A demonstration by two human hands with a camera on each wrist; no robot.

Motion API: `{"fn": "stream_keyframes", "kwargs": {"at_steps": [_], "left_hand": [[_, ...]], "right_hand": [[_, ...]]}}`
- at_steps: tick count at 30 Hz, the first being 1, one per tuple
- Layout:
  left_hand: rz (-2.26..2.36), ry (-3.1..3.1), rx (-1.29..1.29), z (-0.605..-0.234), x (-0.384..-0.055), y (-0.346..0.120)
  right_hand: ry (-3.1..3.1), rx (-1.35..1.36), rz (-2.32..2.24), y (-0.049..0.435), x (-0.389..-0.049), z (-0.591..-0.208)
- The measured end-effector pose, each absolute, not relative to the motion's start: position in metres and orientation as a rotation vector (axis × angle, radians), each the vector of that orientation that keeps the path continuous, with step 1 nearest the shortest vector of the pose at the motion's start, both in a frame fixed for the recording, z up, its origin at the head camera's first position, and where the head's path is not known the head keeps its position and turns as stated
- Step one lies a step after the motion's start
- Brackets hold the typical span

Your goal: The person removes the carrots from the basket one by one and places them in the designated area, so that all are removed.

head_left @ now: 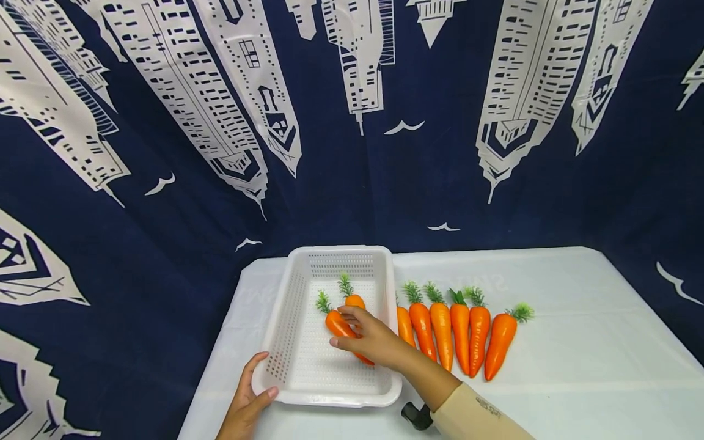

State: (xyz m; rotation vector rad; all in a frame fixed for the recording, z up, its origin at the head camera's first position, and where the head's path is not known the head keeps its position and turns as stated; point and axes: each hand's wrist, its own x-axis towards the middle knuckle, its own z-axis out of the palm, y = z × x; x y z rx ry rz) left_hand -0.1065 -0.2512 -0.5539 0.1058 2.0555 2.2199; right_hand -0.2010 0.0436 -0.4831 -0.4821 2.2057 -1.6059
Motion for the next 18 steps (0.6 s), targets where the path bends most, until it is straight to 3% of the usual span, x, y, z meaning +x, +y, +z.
{"fn": "stream_keyframes", "kwargs": {"at_steps": [18], "left_hand": [[2.233, 2.064, 0.116, -0.557, -0.109, -0.253]], "right_hand": [[2.317, -0.353, -1.348, 0.022, -0.216, -0.489]]}}
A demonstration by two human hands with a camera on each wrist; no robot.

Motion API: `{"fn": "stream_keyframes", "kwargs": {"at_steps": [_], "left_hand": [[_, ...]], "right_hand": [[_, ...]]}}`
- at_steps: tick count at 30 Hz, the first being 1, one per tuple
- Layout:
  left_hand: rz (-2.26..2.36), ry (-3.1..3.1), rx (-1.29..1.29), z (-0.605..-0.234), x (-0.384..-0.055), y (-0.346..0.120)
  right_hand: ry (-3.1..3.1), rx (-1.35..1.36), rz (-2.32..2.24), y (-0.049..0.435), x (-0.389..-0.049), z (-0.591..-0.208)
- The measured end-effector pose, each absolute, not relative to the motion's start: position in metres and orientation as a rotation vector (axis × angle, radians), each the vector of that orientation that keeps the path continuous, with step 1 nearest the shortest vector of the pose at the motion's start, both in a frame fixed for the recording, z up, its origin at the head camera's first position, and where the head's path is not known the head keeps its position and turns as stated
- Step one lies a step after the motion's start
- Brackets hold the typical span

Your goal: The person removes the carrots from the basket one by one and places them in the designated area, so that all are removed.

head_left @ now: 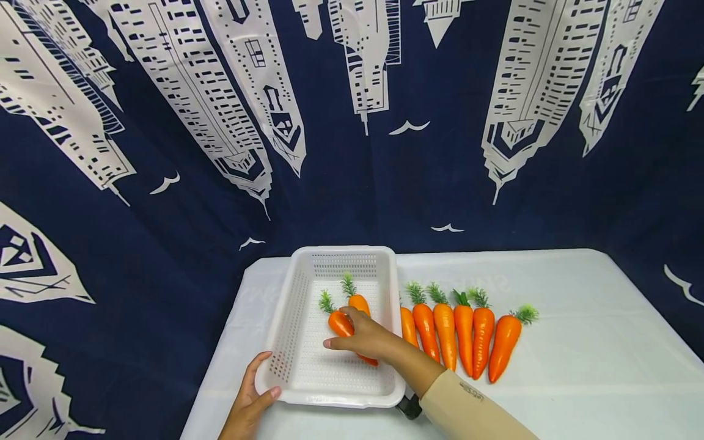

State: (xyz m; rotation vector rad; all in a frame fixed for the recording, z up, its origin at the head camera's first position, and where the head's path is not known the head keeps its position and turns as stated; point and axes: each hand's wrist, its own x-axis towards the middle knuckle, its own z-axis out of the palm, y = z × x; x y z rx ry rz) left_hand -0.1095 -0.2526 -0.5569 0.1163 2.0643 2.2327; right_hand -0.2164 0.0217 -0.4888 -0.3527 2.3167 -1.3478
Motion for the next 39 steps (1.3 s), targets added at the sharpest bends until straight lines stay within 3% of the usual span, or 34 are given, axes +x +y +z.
{"fn": "stream_keyframes", "kwargs": {"at_steps": [8, 39], "left_hand": [[2.234, 2.072, 0.117, -0.5575, -0.1102, -0.2521], [2.23, 2.019, 0.109, -0.5551, -0.1084, -0.2529]], "right_hand": [[2.316, -0.298, -1.268, 0.0192, -0.2173, -0.4931], [2.133, -0.54, -1.013, 0.0184, -0.2114, -0.495]]}}
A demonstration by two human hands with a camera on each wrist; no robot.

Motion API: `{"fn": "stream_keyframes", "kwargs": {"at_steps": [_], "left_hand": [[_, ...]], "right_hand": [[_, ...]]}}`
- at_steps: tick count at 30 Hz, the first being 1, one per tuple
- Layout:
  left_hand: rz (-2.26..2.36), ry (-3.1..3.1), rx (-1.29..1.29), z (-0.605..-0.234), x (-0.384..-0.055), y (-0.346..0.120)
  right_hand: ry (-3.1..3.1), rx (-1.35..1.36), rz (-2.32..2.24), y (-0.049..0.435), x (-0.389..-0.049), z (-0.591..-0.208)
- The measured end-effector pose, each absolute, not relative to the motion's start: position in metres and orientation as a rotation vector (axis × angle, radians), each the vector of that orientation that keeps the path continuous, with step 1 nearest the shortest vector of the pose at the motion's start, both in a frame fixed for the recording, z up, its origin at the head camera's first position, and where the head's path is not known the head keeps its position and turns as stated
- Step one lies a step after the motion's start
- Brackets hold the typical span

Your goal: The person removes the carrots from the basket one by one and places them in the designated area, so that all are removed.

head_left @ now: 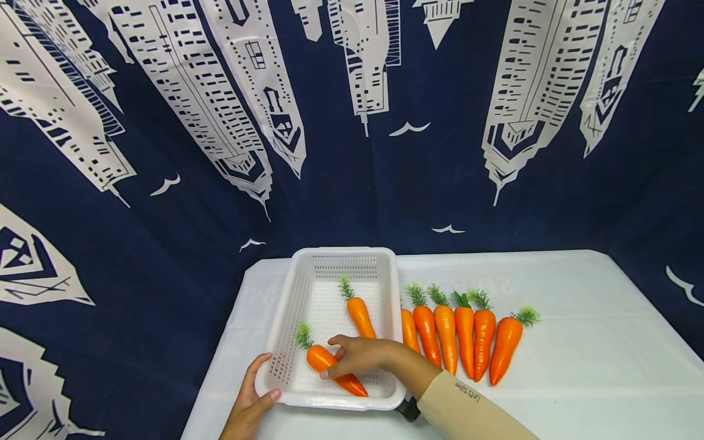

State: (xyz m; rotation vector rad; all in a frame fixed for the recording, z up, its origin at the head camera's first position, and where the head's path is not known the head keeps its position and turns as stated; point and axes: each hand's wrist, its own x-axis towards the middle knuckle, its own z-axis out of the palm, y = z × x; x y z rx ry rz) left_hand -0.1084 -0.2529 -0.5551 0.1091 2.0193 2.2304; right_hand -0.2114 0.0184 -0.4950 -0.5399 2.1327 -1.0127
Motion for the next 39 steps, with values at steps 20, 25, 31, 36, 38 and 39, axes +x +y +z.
{"fn": "stream_keyframes", "kwargs": {"at_steps": [20, 25, 31, 36, 38, 39], "left_hand": [[2.232, 2.029, 0.12, -0.5567, -0.1087, -0.2529], [2.238, 2.025, 0.115, -0.557, -0.1088, -0.2528], [2.236, 2.014, 0.117, -0.5554, -0.1082, -0.2523], [2.24, 2.024, 0.125, -0.5564, -0.1082, -0.2521], [2.244, 2.024, 0.131, -0.5572, -0.108, -0.2523], [2.246, 2.023, 0.132, -0.5575, -0.108, -0.2523]], "right_hand": [[1.963, -0.735, -0.884, 0.0207, -0.212, -0.4966], [1.898, -0.742, -0.94, 0.021, -0.2119, -0.4972], [1.812, -0.754, -1.039, 0.0223, -0.2138, -0.4973], [1.762, -0.764, -1.101, 0.0227, -0.214, -0.4962], [1.74, -0.765, -1.129, 0.0222, -0.2139, -0.4961], [1.729, -0.765, -1.14, 0.0219, -0.2138, -0.4963]]}}
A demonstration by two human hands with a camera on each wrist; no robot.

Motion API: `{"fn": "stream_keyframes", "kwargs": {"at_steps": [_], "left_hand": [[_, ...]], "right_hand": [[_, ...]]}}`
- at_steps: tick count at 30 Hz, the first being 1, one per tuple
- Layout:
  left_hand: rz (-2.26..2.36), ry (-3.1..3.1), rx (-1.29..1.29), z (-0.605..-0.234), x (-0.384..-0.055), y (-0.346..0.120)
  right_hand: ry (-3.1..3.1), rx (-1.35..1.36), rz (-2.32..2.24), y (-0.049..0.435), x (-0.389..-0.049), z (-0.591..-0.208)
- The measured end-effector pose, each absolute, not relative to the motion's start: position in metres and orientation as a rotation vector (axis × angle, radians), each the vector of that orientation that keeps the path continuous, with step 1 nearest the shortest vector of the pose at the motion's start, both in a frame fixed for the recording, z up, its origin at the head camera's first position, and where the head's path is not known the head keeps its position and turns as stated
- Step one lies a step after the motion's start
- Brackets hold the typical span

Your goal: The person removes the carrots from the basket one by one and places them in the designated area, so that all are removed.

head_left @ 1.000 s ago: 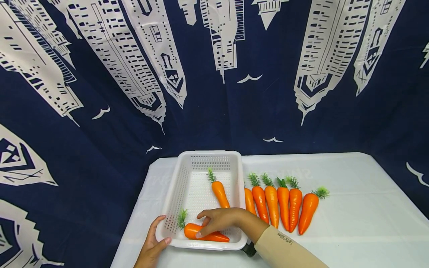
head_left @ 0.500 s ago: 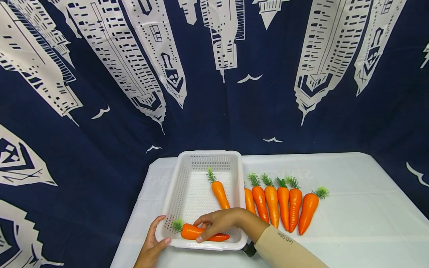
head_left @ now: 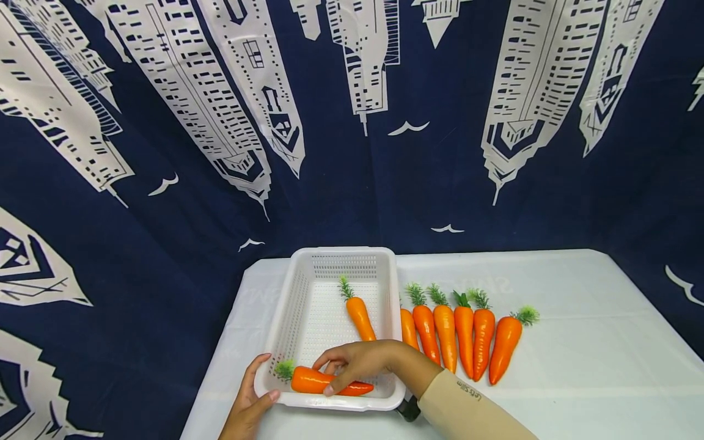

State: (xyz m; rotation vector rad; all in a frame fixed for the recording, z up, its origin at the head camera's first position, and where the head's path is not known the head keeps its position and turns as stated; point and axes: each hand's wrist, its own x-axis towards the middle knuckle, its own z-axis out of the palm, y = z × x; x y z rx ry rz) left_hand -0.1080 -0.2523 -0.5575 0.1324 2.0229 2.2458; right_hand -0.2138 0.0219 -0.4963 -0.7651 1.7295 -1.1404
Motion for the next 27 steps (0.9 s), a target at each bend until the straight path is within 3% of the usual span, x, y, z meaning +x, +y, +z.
{"fn": "stream_keyframes", "kwargs": {"at_steps": [27], "left_hand": [[2.265, 1.976, 0.177, -0.5602, -0.1086, -0.254]], "right_hand": [[1.745, -0.785, -1.304, 0.023, -0.212, -0.4945]]}}
